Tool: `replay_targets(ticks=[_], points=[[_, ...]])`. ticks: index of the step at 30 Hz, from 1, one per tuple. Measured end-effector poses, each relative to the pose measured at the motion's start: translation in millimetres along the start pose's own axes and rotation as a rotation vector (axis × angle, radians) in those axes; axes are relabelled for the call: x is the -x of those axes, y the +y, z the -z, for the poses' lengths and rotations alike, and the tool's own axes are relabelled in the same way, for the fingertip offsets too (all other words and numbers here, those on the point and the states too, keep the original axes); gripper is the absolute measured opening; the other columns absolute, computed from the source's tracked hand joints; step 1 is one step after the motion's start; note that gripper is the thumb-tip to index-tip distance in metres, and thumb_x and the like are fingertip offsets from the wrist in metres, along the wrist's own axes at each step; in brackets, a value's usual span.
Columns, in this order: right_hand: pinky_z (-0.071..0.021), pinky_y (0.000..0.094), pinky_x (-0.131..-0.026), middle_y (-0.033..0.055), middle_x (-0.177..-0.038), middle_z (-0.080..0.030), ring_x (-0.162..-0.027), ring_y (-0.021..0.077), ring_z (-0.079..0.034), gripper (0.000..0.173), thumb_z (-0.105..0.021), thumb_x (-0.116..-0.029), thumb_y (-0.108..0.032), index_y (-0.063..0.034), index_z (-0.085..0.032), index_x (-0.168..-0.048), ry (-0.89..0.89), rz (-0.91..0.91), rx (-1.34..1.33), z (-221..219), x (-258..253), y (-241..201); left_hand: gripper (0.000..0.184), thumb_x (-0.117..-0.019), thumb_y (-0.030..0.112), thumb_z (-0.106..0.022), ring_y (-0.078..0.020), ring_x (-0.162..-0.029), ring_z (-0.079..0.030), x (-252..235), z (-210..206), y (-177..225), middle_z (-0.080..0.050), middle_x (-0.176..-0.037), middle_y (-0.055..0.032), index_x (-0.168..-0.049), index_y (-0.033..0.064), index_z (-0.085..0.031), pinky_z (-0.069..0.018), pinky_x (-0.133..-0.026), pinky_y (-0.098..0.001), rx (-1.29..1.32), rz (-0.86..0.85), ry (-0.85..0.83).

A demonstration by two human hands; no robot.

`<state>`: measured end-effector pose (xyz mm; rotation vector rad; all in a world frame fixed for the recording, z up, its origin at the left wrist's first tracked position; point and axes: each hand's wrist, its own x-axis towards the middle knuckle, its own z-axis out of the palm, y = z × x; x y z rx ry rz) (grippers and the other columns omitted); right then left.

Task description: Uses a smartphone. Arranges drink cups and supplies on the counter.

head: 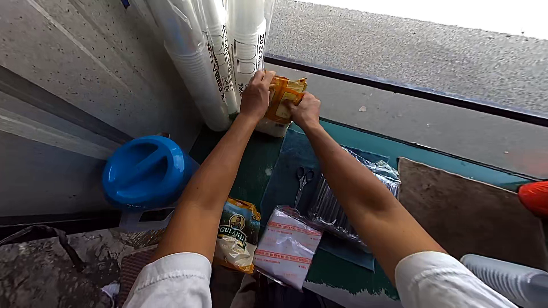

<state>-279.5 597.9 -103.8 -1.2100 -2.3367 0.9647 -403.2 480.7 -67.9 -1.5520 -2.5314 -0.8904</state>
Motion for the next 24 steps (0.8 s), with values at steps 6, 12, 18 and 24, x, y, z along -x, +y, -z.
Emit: replay_targets(ticks=[6, 12, 18, 24], points=[[-0.0497, 0.0607, -0.098, 0.0199, -0.122, -0.07, -0.118, 0.0375, -0.066, 0.058, -0.07, -0.0915, -0.052, -0.004, -0.066, -0.124, -0.009, -0.054, 0.181, 4.8, 1.9, -4.0, 0.052, -0.0959, 0.031, -0.073, -0.0322, -0.122, -0.062, 228.7, 58.4, 52.5, -0.06, -0.136, -0.018, -0.138, 0.0043, -0.059, -0.0531, -0.102, -0.0487, 0.076, 0.343, -0.11], [-0.0502, 0.0541, -0.1, 0.0233, -0.141, -0.055, -0.125, 0.0373, -0.059, 0.08, -0.07, -0.0926, -0.041, -0.0015, -0.037, -0.154, 0.119, 0.091, 0.104, 17.9, 63.9, -12.7, 0.097, -0.0852, 0.061, -0.074, -0.0433, -0.133, -0.052, 397.8, 45.9, 33.2, -0.054, -0.142, -0.0294, -0.15, -0.0034, -0.043, -0.0411, -0.112, -0.0591, 0.16, 1.013, -0.423], [-0.0574, 0.0542, -0.096, 0.0201, -0.128, -0.066, -0.112, 0.0327, -0.069, 0.085, -0.081, -0.0869, -0.046, -0.0102, -0.042, -0.154, -0.845, 0.273, -0.151, -10.7, 245.6, 6.4, 0.066, -0.0836, 0.045, -0.082, -0.0253, -0.109, -0.069, 398.0, 62.3, 9.5, -0.071, -0.115, -0.0163, -0.128, 0.0001, -0.064, -0.0536, -0.101, -0.0479, 0.482, 0.793, -0.46], [-0.0617, 0.0304, -0.079, 0.0032, -0.089, -0.074, -0.08, 0.0102, -0.072, 0.029, -0.071, -0.0969, -0.029, -0.0037, -0.067, -0.11, -1.147, -0.058, -0.535, 42.5, 292.9, -17.4, 0.064, -0.0751, 0.032, -0.09, -0.0123, -0.099, -0.071, 360.4, 96.1, 35.8, -0.075, -0.106, -0.0064, -0.127, 0.0023, -0.067, -0.0593, -0.092, -0.0335, 0.84, 0.367, -0.277]])
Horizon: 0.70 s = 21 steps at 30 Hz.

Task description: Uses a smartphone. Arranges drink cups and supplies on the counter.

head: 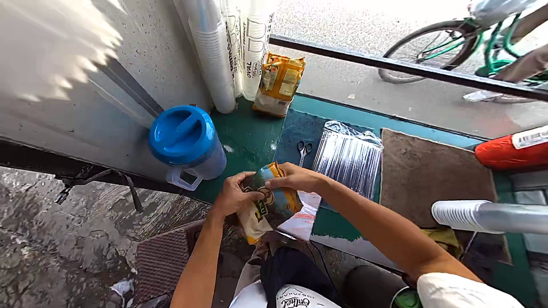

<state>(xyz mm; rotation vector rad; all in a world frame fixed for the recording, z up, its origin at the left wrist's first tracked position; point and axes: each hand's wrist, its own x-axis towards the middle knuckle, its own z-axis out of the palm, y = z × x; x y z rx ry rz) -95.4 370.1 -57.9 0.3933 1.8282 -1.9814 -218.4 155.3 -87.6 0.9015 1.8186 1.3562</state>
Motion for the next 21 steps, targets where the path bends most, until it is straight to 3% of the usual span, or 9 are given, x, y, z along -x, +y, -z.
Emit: replay_targets(ticks=[2, 3, 5, 7, 10, 12, 15, 18, 21], points=[[-0.061, 0.029, -0.072, 0.0047, -0.085, -0.073, -0.074, 0.0112, -0.071, 0.019, -0.064, -0.1004, -0.021, -0.0033, -0.066, -0.108, 0.194, 0.017, -0.229, -1.6, 18.7, -18.5, 0.075, -0.0811, 0.041, -0.085, -0.0177, -0.111, -0.066, -8.4, 0.0, 20.3, -0.071, -0.118, -0.0082, -0.141, 0.005, -0.058, -0.054, -0.1, -0.0411, -0.158, -0.112, 0.202], [-0.0606, 0.0294, -0.069, 0.0055, -0.084, -0.072, -0.072, 0.0121, -0.07, 0.018, -0.062, -0.1011, -0.021, -0.0042, -0.065, -0.109, 0.301, 0.031, -0.31, -0.2, 23.4, -27.4, 0.072, -0.0851, 0.044, -0.081, -0.0194, -0.119, -0.064, -7.0, 2.0, 33.2, -0.069, -0.126, -0.0091, -0.142, 0.0053, -0.059, -0.0521, -0.104, -0.043, -0.26, -0.201, 0.318], [-0.0596, 0.0303, -0.063, 0.0054, -0.083, -0.07, -0.069, 0.0134, -0.069, 0.018, -0.058, -0.1019, -0.023, -0.0074, -0.061, -0.109, 0.497, 0.04, -0.425, 9.3, 23.1, -40.6, 0.05, -0.093, 0.038, -0.075, -0.0209, -0.123, -0.063, 10.0, 6.0, 56.5, -0.068, -0.128, -0.0105, -0.13, 0.0055, -0.067, -0.053, -0.104, -0.0426, -0.411, -0.444, 0.58], [-0.0592, 0.0332, -0.062, 0.0067, -0.086, -0.068, -0.071, 0.0163, -0.068, 0.019, -0.057, -0.0994, -0.024, -0.0079, -0.06, -0.109, 0.666, 0.037, -0.579, 21.6, 12.5, -48.6, 0.035, -0.0933, 0.026, -0.075, -0.0228, -0.122, -0.062, 35.4, 13.9, 62.3, -0.067, -0.125, -0.0117, -0.122, 0.0073, -0.069, -0.0531, -0.102, -0.0405, -0.509, -0.622, 0.84], [-0.0623, 0.0372, -0.07, 0.0124, -0.096, -0.068, -0.08, 0.0217, -0.071, 0.024, -0.058, -0.097, -0.018, -0.0039, -0.057, -0.116, 0.792, 0.089, -0.789, 40.7, -16.5, -61.5, 0.044, -0.0914, 0.027, -0.076, -0.0266, -0.127, -0.054, 67.9, 35.9, 38.9, -0.059, -0.126, -0.019, -0.125, 0.0015, -0.062, -0.0451, -0.109, -0.0398, -0.659, -0.593, 1.081], [-0.0616, 0.0371, -0.077, 0.0157, -0.11, -0.066, -0.091, 0.024, -0.07, 0.035, -0.056, -0.0991, -0.02, -0.0027, -0.052, -0.13, 0.842, 0.094, -0.89, 55.8, -43.0, -72.9, 0.057, -0.0903, 0.03, -0.076, -0.0304, -0.13, -0.051, 83.8, 46.0, 18.5, -0.054, -0.131, -0.0262, -0.13, -0.0055, -0.057, -0.0439, -0.109, -0.0393, -0.711, -0.478, 1.121], [-0.0609, 0.0417, -0.083, 0.0212, -0.13, -0.058, -0.106, 0.0307, -0.067, 0.046, -0.051, -0.1039, -0.025, -0.002, -0.042, -0.143, 0.922, 0.129, -1.106, 92.1, -100.6, -88.8, 0.071, -0.0877, 0.034, -0.078, -0.036, -0.128, -0.053, 94.6, 51.2, 0.6, -0.049, -0.137, -0.034, -0.135, -0.0122, -0.051, -0.0506, -0.101, -0.041, -0.7, -0.275, 1.083], [-0.0612, 0.0432, -0.083, 0.0235, -0.135, -0.056, -0.11, 0.0333, -0.067, 0.052, -0.051, -0.1047, -0.029, -0.0012, -0.038, -0.147, 1.056, 0.097, -1.113, 119.4, -148.0, -88.7, 0.081, -0.0909, 0.039, -0.074, -0.0395, -0.132, -0.051, 88.5, 49.9, -9.7, -0.045, -0.145, -0.0353, -0.145, -0.0127, -0.041, -0.052, -0.102, -0.0468, -0.59, -0.061, 0.956], [-0.0622, 0.0456, -0.078, 0.0257, -0.135, -0.055, -0.106, 0.036, -0.069, 0.064, -0.049, -0.1045, -0.042, -0.0043, -0.029, -0.152, 1.065, -0.034, -0.898, 125.2, -160.8, -88.4, 0.073, -0.0963, 0.036, -0.07, -0.0355, -0.13, -0.055, 72.2, 56.4, -18.2, -0.049, -0.144, -0.0324, -0.146, -0.0103, -0.041, -0.0524, -0.103, -0.0438, -0.526, 0.014, 0.901]])
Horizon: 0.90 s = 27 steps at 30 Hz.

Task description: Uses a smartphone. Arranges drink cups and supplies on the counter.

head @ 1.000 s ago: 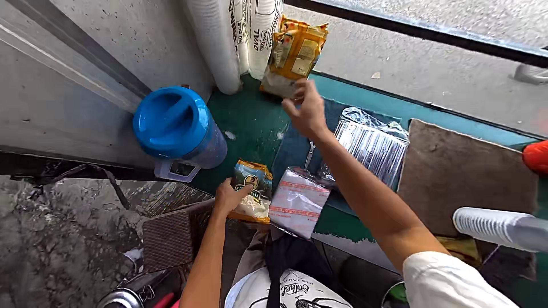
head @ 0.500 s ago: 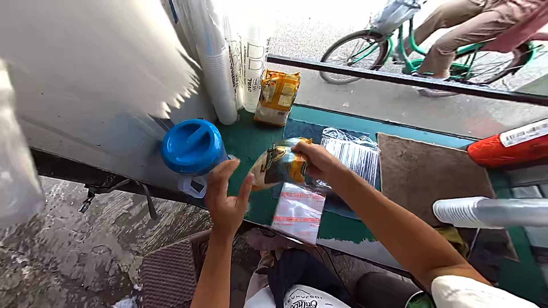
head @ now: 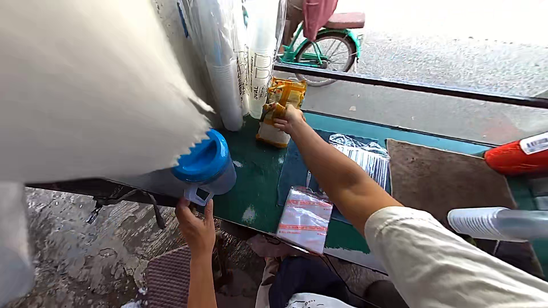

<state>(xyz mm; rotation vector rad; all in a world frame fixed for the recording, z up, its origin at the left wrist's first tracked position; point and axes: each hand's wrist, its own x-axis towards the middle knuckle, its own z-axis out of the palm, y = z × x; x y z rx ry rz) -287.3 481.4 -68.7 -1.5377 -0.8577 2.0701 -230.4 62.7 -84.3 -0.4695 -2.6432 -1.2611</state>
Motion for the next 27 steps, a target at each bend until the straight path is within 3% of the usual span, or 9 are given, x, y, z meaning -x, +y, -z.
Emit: replay_targets(ticks=[4, 7, 9, 12, 14, 18, 22, 25, 27], points=[[-0.062, 0.0454, -0.082, 0.0216, -0.124, -0.066, -0.099, 0.0307, -0.072, 0.057, -0.058, -0.1042, -0.039, -0.004, -0.044, -0.148, -0.165, 0.321, 0.429, 76.8, 16.9, 10.1, 0.073, -0.0965, 0.029, -0.07, -0.0359, -0.129, -0.053, 7.3, 3.2, 6.9, -0.045, -0.143, -0.0354, -0.145, -0.0133, -0.038, -0.0508, -0.104, -0.0415, -0.011, 0.031, 0.103], [-0.051, 0.0636, -0.095, 0.0236, -0.133, -0.062, -0.119, 0.0412, -0.062, 0.072, -0.077, -0.0869, -0.044, -0.0091, -0.053, -0.146, 0.298, 0.654, 0.931, 203.9, 53.5, 15.1, 0.041, -0.0989, 0.023, -0.064, -0.0288, -0.101, -0.061, 45.3, 2.9, 20.0, -0.059, -0.107, -0.0296, -0.112, -0.0147, -0.054, -0.0522, -0.092, -0.0365, -0.043, -0.264, 0.18], [-0.0435, 0.0703, -0.098, 0.0333, -0.141, -0.05, -0.13, 0.0529, -0.049, 0.096, -0.084, -0.0759, -0.056, -0.0075, -0.047, -0.15, 0.585, 0.502, 1.076, 284.5, 60.2, 31.8, 0.037, -0.0979, 0.024, -0.062, -0.0264, -0.094, -0.068, 72.4, -18.2, 26.8, -0.066, -0.104, -0.0244, -0.11, -0.0101, -0.064, -0.0581, -0.085, -0.0385, 0.024, -0.295, -0.149], [-0.0409, 0.0698, -0.103, 0.0365, -0.147, -0.044, -0.133, 0.0541, -0.047, 0.127, -0.084, -0.0662, -0.074, -0.0052, -0.029, -0.159, 0.627, 0.121, 1.13, 347.3, 53.8, 55.0, 0.06, -0.0949, 0.037, -0.071, -0.0355, -0.119, -0.063, 98.1, -80.4, 41.6, -0.057, -0.137, -0.026, -0.139, -0.0025, -0.058, -0.0562, -0.096, -0.0497, 0.031, -0.19, -0.712], [-0.0432, 0.0658, -0.104, 0.033, -0.14, -0.055, -0.129, 0.0476, -0.055, 0.128, -0.08, -0.0654, -0.079, 0.002, -0.033, -0.153, 0.552, 0.005, 1.101, 357.8, 47.3, 56.3, 0.078, -0.0911, 0.044, -0.075, -0.0381, -0.128, -0.058, 108.8, -118.6, 52.2, -0.053, -0.144, -0.0255, -0.149, -0.0002, -0.047, -0.0515, -0.103, -0.0521, -0.065, -0.176, -0.854], [-0.0483, 0.0633, -0.097, 0.0307, -0.12, -0.064, -0.113, 0.0423, -0.063, 0.08, -0.089, -0.0749, -0.051, 0.0109, -0.063, -0.119, 0.406, 0.088, 0.846, 367.9, 49.7, 44.7, 0.103, -0.0829, 0.03, -0.085, -0.0433, -0.131, -0.053, 120.5, -153.2, 71.1, -0.05, -0.145, -0.0296, -0.16, -0.0002, -0.023, -0.0447, -0.11, -0.0547, -0.18, -0.019, -1.008], [-0.0583, 0.0548, -0.082, 0.0167, -0.104, -0.072, -0.091, 0.0299, -0.071, 0.059, -0.088, -0.0779, -0.031, -0.0043, -0.064, -0.125, 0.279, 0.496, 0.576, 365.0, 114.3, 44.9, 0.081, -0.0903, 0.015, -0.074, -0.0354, -0.103, -0.07, 116.1, -154.2, 60.5, -0.069, -0.116, -0.0238, -0.156, -0.0013, -0.031, -0.0544, -0.098, -0.0528, -0.034, 0.058, -1.178], [-0.0613, 0.0432, -0.08, 0.0059, -0.11, -0.072, -0.092, 0.0168, -0.072, 0.062, -0.083, -0.082, -0.032, -0.0162, -0.058, -0.136, 0.115, 0.721, 0.531, 355.6, 178.9, 42.2, 0.066, -0.097, 0.019, -0.068, -0.0325, -0.108, -0.069, 106.7, -136.7, 75.9, -0.065, -0.127, -0.0232, -0.154, -0.0004, -0.04, -0.0554, -0.098, -0.0487, 0.066, -0.026, -1.144], [-0.0619, 0.0379, -0.082, 0.0041, -0.107, -0.071, -0.092, 0.0114, -0.071, 0.058, -0.081, -0.0813, -0.026, -0.0116, -0.057, -0.132, 0.063, 0.892, 0.562, 328.9, 206.8, 41.2, 0.082, -0.0914, 0.034, -0.077, -0.0301, -0.114, -0.067, 82.7, -112.8, 100.8, -0.057, -0.14, -0.0237, -0.154, -0.0016, -0.037, -0.0592, -0.093, -0.0437, 0.316, -0.011, -0.988]])
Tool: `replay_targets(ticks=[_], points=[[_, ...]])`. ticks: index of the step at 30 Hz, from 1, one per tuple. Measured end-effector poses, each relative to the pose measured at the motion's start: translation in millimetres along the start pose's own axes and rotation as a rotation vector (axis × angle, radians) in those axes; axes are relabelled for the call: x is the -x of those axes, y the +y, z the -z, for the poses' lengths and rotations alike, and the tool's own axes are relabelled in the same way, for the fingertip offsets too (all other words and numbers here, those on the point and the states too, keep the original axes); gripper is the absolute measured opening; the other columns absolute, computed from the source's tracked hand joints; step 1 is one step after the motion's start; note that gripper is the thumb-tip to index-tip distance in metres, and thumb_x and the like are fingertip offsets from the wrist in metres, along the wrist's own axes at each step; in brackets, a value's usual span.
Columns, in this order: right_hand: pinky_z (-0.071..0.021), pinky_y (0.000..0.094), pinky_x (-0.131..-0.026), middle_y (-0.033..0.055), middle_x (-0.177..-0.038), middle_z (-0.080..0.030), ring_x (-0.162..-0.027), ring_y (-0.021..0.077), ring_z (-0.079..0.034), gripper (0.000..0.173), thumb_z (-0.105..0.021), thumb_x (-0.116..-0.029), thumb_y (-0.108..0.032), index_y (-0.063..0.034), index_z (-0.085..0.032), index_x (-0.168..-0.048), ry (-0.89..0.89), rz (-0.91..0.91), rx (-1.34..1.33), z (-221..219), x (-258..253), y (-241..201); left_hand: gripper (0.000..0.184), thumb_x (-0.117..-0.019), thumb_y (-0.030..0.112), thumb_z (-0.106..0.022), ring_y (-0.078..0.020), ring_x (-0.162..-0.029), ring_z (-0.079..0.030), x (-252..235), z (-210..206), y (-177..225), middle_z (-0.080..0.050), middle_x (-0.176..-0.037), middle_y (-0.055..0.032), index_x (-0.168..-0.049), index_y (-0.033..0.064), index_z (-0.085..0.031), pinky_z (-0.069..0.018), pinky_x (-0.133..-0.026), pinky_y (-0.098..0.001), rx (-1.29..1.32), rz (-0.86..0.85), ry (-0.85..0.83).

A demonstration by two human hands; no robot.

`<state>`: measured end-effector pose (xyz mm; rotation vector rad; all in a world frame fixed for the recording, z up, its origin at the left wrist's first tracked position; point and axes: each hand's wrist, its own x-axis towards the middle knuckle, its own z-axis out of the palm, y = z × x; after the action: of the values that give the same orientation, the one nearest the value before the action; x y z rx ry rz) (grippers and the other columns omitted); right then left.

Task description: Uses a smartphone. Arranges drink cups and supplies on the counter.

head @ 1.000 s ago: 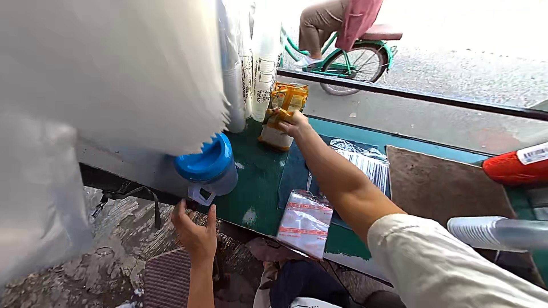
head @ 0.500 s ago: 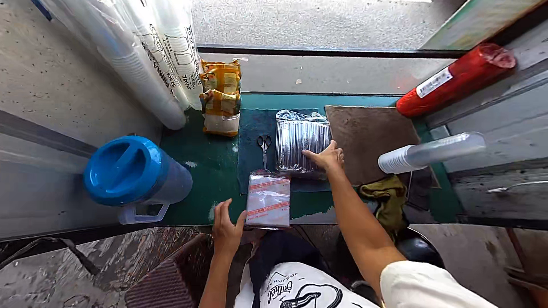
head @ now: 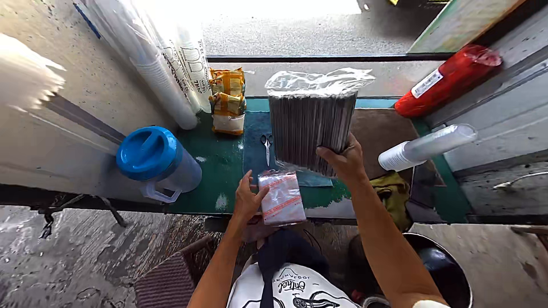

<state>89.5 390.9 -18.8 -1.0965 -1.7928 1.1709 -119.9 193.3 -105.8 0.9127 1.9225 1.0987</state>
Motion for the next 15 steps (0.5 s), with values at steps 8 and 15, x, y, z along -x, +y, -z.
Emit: replay_targets(ticks=[8, 15], points=[[-0.0562, 0.0399, -0.082, 0.0139, -0.093, -0.064, -0.092, 0.0283, -0.064, 0.016, -0.071, -0.0873, -0.019, -0.0054, -0.069, -0.096, 0.165, 0.835, 0.159, -191.8, 29.1, 5.1, 0.13, -0.0596, 0.044, -0.098, -0.0163, -0.122, -0.062, 9.8, 50.9, 96.4, -0.059, -0.138, -0.0092, -0.159, 0.0064, -0.023, -0.0561, -0.102, -0.0367, 0.568, -0.411, 0.434], [-0.0573, 0.0453, -0.081, 0.019, -0.1, -0.064, -0.094, 0.0349, -0.066, 0.024, -0.076, -0.079, -0.011, -0.0021, -0.067, -0.1, 0.169, 0.881, 0.122, -294.7, -36.6, 4.3, 0.087, -0.0866, 0.002, -0.074, -0.0222, -0.106, -0.071, -41.6, 152.5, 135.3, -0.066, -0.127, -0.0183, -0.158, 0.0061, -0.024, -0.06, -0.09, -0.0408, 0.03, -0.276, 0.599]])
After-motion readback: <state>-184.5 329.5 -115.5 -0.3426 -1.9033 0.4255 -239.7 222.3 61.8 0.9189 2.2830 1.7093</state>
